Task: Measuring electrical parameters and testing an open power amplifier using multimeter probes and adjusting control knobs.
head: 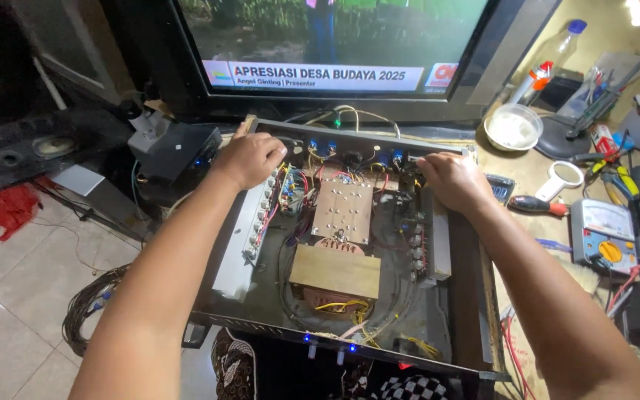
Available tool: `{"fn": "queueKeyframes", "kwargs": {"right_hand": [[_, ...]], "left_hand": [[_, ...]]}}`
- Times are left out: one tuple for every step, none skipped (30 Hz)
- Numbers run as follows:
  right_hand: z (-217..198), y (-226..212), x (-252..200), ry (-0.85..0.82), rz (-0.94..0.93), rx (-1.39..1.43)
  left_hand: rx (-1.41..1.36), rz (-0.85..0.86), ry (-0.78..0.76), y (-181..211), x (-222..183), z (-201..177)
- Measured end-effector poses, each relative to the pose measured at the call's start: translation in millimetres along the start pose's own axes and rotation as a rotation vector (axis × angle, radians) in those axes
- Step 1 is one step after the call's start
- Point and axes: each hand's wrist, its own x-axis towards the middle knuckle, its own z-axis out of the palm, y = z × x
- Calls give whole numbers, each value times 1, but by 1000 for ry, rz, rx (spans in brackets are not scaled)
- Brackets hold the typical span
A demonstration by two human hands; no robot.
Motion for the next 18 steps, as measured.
{"fn": "queueKeyframes", "kwargs": {"right_hand": [[0, -1, 1, 1, -12, 5], [0, -1, 1, -5, -3, 8], [0, -2, 1, -4, -11, 4], [-1, -2, 1, -1, -21, -1], [2, 0, 1, -7, -13, 1], [4, 2, 2, -8, -11, 3], [5, 5, 3, -9, -10, 5], [5, 4, 3, -13, -4, 6], [4, 3, 2, -5, -13, 20], [3, 2, 2, 3, -23, 34], [4, 3, 3, 0, -20, 35], [5, 4, 3, 6, -38, 28], [6, 5, 3, 12, -56, 20], [7, 6, 2, 6, -52, 24], [8, 7, 2, 25, -75, 9], [9, 9, 2, 44, -100, -6], [11, 11, 1, 38, -98, -2], [13, 14, 2, 49, -87, 3]], "left_hand": [[13, 8, -4, 3, -2, -5], [9, 11, -14, 2, -1, -2], [-4, -7, 5, 2, -1, 0], [-17, -26, 25, 1, 0, 2], [-21, -23, 17, -6, 1, 9], [-37, -28, 28, -13, 2, 15], [-52, -32, 40, -19, 4, 21], [-55, -30, 34, -17, 4, 20], [-39, -37, 43, -14, 3, 20], [-21, -44, 52, -12, 3, 18], [-23, -43, 48, -12, 4, 17], [-23, -25, 49, -13, 3, 15], [-23, -7, 51, -13, 2, 14], [-25, -9, 43, -12, 2, 13], [-21, 1, 57, -10, 1, 11], [-16, 9, 72, -9, 0, 9], [-18, 7, 64, -9, 1, 13], [-15, 6, 74, -10, 1, 14]]}}
